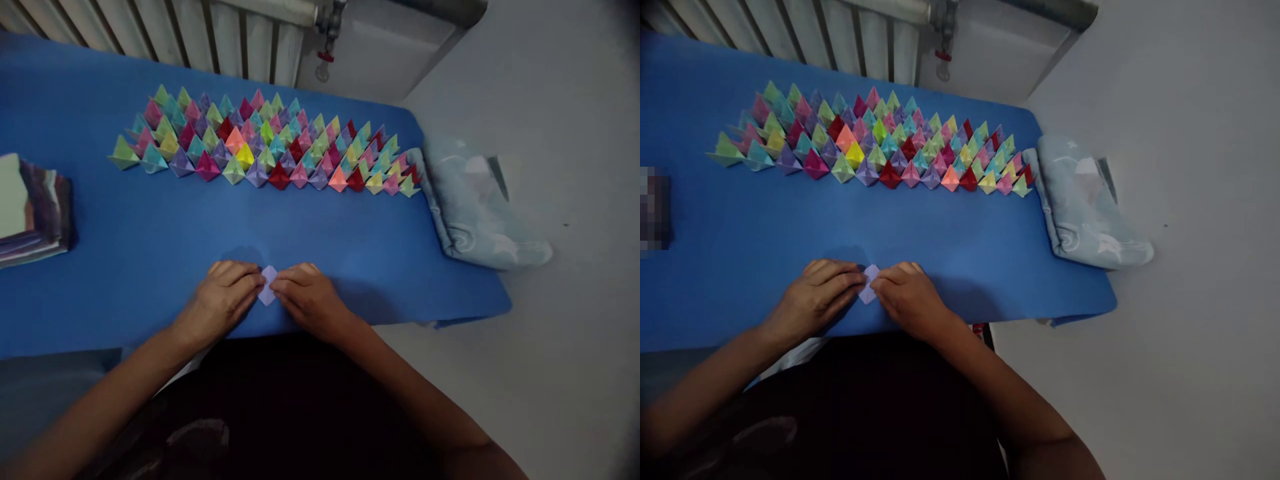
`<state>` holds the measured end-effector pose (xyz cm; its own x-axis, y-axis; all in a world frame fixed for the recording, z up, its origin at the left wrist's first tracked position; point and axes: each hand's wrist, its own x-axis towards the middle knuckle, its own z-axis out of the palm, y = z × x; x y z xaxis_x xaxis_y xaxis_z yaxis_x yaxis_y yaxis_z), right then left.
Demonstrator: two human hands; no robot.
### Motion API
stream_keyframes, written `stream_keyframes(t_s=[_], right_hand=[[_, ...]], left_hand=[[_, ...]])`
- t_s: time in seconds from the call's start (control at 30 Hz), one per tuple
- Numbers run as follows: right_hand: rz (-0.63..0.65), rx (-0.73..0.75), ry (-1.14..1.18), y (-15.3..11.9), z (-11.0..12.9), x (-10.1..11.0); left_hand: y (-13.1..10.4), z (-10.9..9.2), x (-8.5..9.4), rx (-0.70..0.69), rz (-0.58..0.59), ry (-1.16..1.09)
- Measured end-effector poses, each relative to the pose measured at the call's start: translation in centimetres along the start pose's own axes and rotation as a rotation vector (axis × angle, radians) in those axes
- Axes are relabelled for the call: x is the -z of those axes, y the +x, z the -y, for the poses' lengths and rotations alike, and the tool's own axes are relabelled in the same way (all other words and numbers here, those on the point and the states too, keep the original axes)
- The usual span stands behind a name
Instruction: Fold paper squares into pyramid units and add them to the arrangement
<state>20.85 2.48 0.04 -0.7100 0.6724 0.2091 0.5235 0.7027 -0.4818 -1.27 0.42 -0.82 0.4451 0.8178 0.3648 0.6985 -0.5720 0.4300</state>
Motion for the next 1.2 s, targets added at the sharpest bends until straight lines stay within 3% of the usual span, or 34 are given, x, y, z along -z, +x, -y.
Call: stream_keyframes(t_s=[0.23, 0.7, 1.0, 1.2], right_hand=[[0.001, 0.03, -0.021, -0.3, 0.3, 0.6], [-0.046, 0.046, -0.063, -0.4, 0.2, 0.3], [-0.071, 0.045, -0.127, -0.4, 0.4, -0.1], [-0.079, 0.019, -0.106, -0.4, 0.4, -0.2]], left_hand=[[0.0, 0.6, 1.6, -0.11, 0.157, 0.016], [0.2, 1.1, 1.2, -0.042, 0.112, -0.122], [0.4, 0.7, 1.3, -0.222, 0.023, 0.061], [0.6, 0.7, 1.2, -0.238, 0.01, 0.132]])
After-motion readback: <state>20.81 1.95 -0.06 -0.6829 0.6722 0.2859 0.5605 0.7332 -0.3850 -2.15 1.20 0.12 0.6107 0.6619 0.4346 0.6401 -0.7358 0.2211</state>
